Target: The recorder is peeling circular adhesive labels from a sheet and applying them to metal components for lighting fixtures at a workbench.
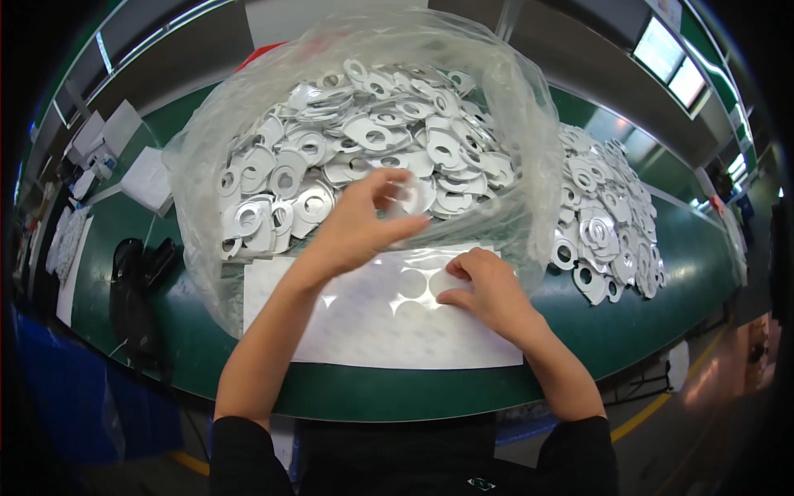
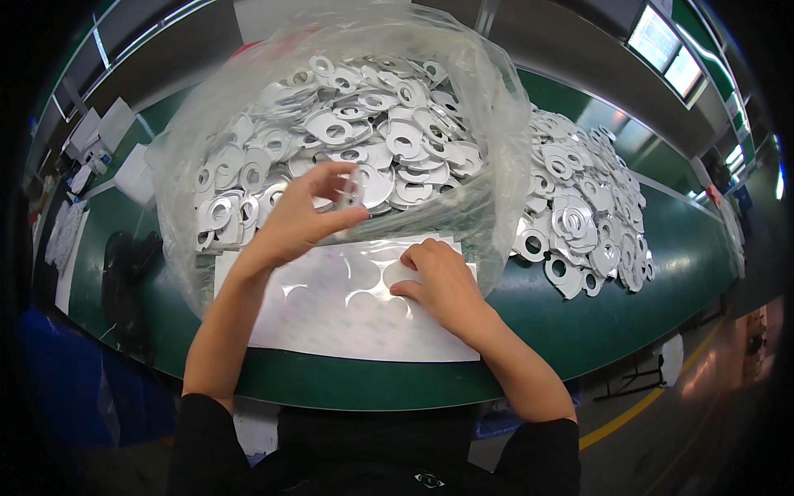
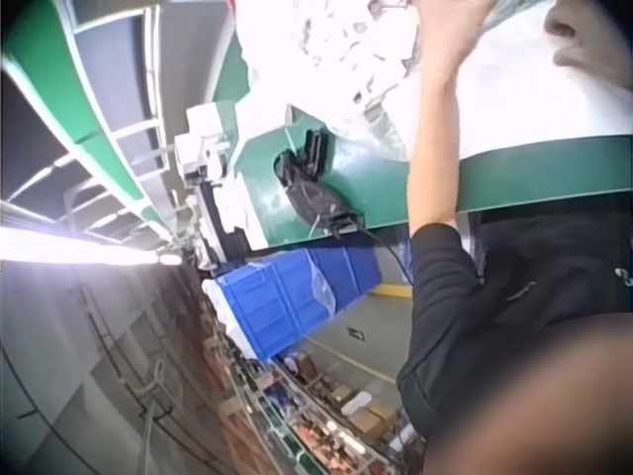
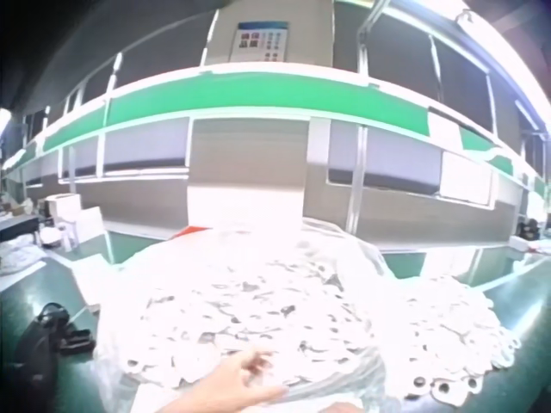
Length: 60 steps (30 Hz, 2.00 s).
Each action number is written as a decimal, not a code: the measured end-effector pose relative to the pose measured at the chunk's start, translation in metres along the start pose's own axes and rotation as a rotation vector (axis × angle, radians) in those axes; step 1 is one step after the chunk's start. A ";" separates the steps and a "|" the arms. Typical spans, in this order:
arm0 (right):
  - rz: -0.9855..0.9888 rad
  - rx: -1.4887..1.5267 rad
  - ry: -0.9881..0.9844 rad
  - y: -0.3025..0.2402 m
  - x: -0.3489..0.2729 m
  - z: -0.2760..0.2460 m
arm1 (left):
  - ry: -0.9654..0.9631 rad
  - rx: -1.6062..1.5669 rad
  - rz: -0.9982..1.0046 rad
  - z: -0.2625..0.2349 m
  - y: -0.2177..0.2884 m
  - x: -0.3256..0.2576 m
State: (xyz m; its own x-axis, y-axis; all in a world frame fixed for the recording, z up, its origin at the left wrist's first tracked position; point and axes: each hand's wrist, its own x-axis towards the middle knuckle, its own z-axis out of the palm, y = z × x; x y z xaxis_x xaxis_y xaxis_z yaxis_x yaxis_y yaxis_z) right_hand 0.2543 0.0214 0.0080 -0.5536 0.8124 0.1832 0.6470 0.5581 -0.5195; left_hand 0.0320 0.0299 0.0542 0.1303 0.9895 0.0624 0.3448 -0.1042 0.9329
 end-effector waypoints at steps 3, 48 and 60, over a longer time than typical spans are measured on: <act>0.038 0.018 -0.032 -0.004 0.000 0.001 | -0.103 -0.818 -0.201 0.031 -0.003 -0.006; 0.054 1.049 0.332 -0.014 0.011 -0.012 | -0.131 -1.052 -0.348 0.079 -0.040 -0.014; 0.144 1.070 0.263 -0.002 0.018 0.004 | -0.176 -1.070 -0.295 0.081 -0.041 -0.014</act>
State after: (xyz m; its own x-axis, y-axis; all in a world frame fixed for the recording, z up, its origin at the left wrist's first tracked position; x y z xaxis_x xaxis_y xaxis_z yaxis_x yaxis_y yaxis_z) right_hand 0.2411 0.0339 0.0093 -0.2989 0.9393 0.1684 -0.1599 0.1246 -0.9792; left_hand 0.0916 0.0125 -0.0138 0.3342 0.9245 -0.1834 -0.5804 0.3552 0.7328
